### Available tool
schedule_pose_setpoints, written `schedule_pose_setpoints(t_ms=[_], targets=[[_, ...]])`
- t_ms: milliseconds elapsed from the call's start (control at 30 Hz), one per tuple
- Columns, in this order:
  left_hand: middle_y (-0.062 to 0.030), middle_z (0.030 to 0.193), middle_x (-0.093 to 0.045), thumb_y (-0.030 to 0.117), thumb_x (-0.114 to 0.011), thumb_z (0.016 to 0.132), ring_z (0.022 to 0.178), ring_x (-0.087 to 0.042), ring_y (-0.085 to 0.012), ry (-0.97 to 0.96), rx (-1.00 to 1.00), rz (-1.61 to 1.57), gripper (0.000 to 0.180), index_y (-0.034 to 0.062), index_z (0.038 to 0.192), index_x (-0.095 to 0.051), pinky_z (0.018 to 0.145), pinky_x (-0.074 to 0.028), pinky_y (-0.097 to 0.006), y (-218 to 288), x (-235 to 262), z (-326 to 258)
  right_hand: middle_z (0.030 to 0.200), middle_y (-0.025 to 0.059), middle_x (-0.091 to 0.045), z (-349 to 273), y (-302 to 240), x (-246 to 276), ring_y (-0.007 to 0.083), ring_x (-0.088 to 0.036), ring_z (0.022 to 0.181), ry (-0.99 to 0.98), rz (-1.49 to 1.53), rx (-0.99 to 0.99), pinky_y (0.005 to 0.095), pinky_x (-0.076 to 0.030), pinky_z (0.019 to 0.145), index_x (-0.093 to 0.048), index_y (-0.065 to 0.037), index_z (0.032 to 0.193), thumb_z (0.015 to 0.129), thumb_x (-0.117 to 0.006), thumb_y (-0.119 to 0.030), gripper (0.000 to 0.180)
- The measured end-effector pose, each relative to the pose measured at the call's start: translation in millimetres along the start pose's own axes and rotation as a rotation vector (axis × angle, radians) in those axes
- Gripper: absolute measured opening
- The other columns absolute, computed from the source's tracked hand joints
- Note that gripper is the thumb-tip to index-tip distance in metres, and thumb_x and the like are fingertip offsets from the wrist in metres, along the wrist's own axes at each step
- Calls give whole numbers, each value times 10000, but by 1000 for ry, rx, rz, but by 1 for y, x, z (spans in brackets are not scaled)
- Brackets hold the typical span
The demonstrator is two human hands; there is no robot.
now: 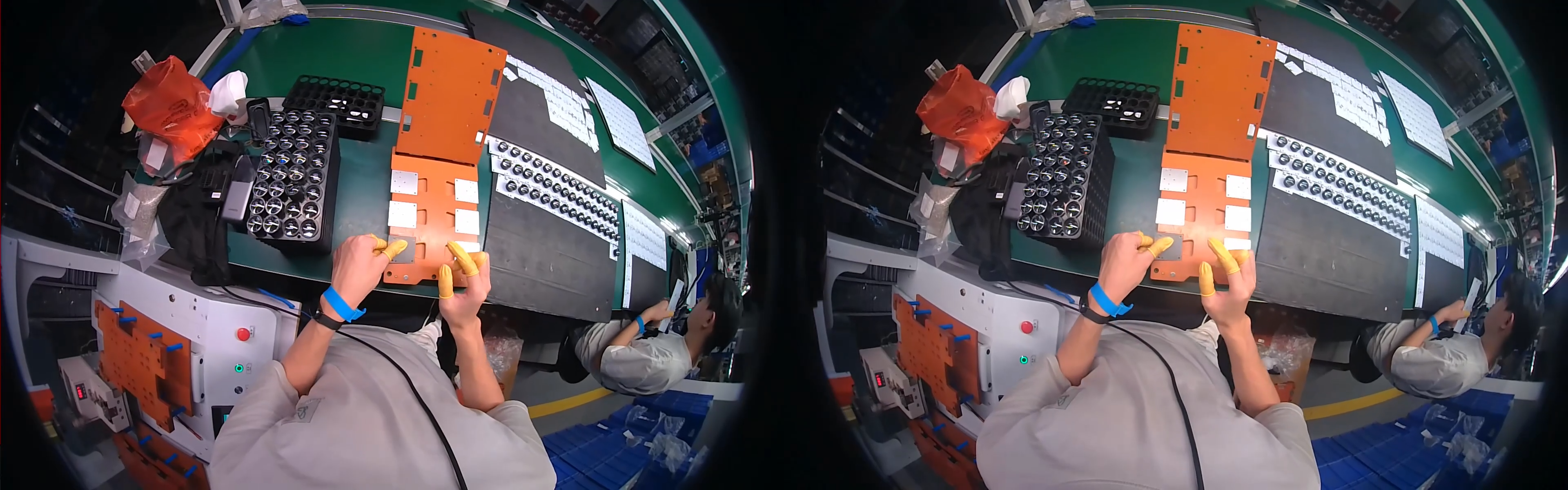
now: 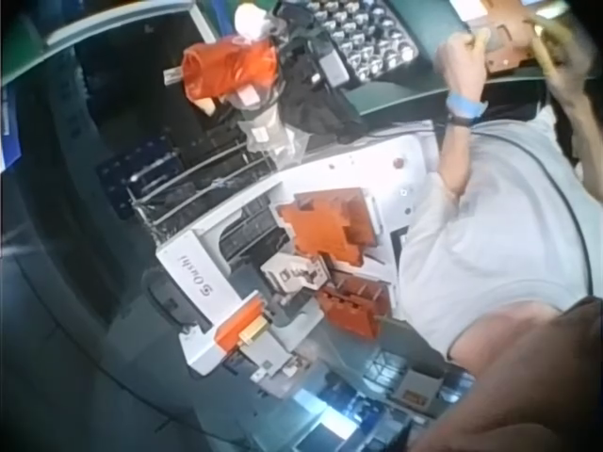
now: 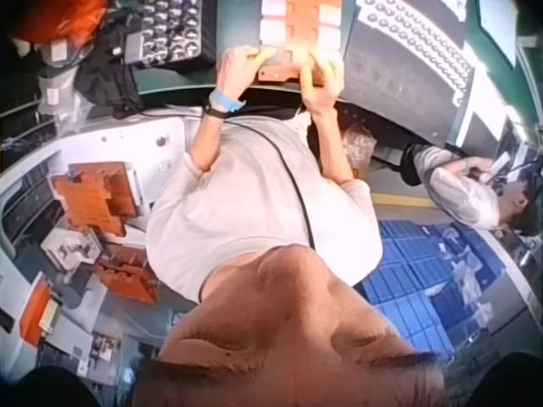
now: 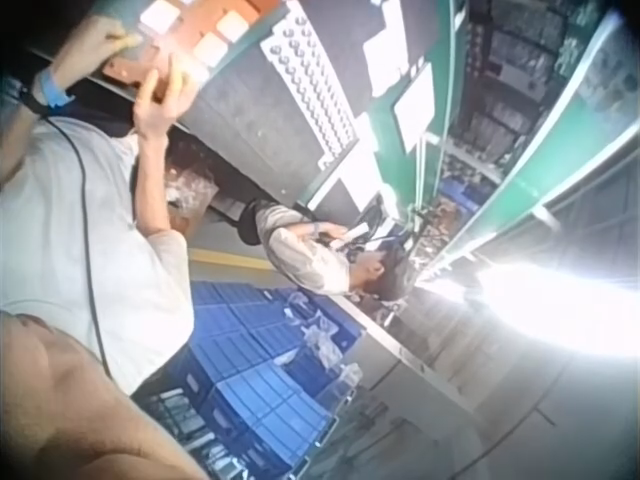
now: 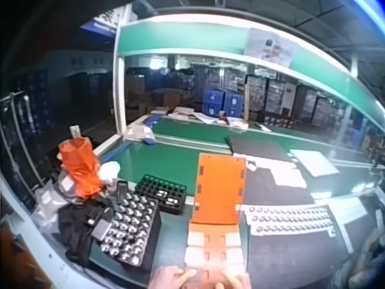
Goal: Manual assembly of LED light modules into specialized fixtures and placement into storage trays.
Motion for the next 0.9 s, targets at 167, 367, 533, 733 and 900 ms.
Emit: schedule_pose_setpoints(t_ms=[167,367,533,733,900], targets=[[-258,704,-624,368,-750,894,671,-613,-458,-48,40,93,414,-32,788,-728,579,-457,-493,-12,-5,2,843,98,-552,37,-2,-5,281,-523,751,-14,-5,123,389,-431,669,-707,-19,1187,798,-748,-48,392],[-262,725,-637,237,-721,886,698,-630,-454,-123,139,83,267,-26,847,-753,604,-481,-505,-14,-6,4,908,107,-572,120,42,-18,265,-559,843,116,-22,114,379,-466,760,-703,-23,1133,878,-700,-38,255],[-282,757,-640,216,-717,879,714,-642,-452,-110,65,-11,258,-39,884,-757,632,-496,-498,-15,-13,7,1254,182,-565,209,129,-39,250,-572,1073,197,-306,-111,385,-471,966,-405,21,1492,986,-677,-259,639],[-295,788,-654,164,-684,865,728,-657,-450,-181,108,-84,236,-51,931,-759,651,-506,-489,-20,-9,8,1229,219,-649,249,114,-54,198,-667,1040,15,296,-512,296,-530,864,-443,111,1369,1002,-674,-207,537],[-295,792,-661,143,-667,866,746,-661,-450,-161,105,-102,235,-65,937,-750,668,-511,-486,-26,-13,6,1224,200,-649,234,95,-47,180,-660,1048,68,381,-475,276,-524,857,-460,97,1344,1016,-645,-154,453]])
Point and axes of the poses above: each hand's wrist, its own z-axis towards the middle knuckle, its own x-axis out of the back of the hand, y = z × x, the point moved 2 cm from there along z, towards the middle knuckle
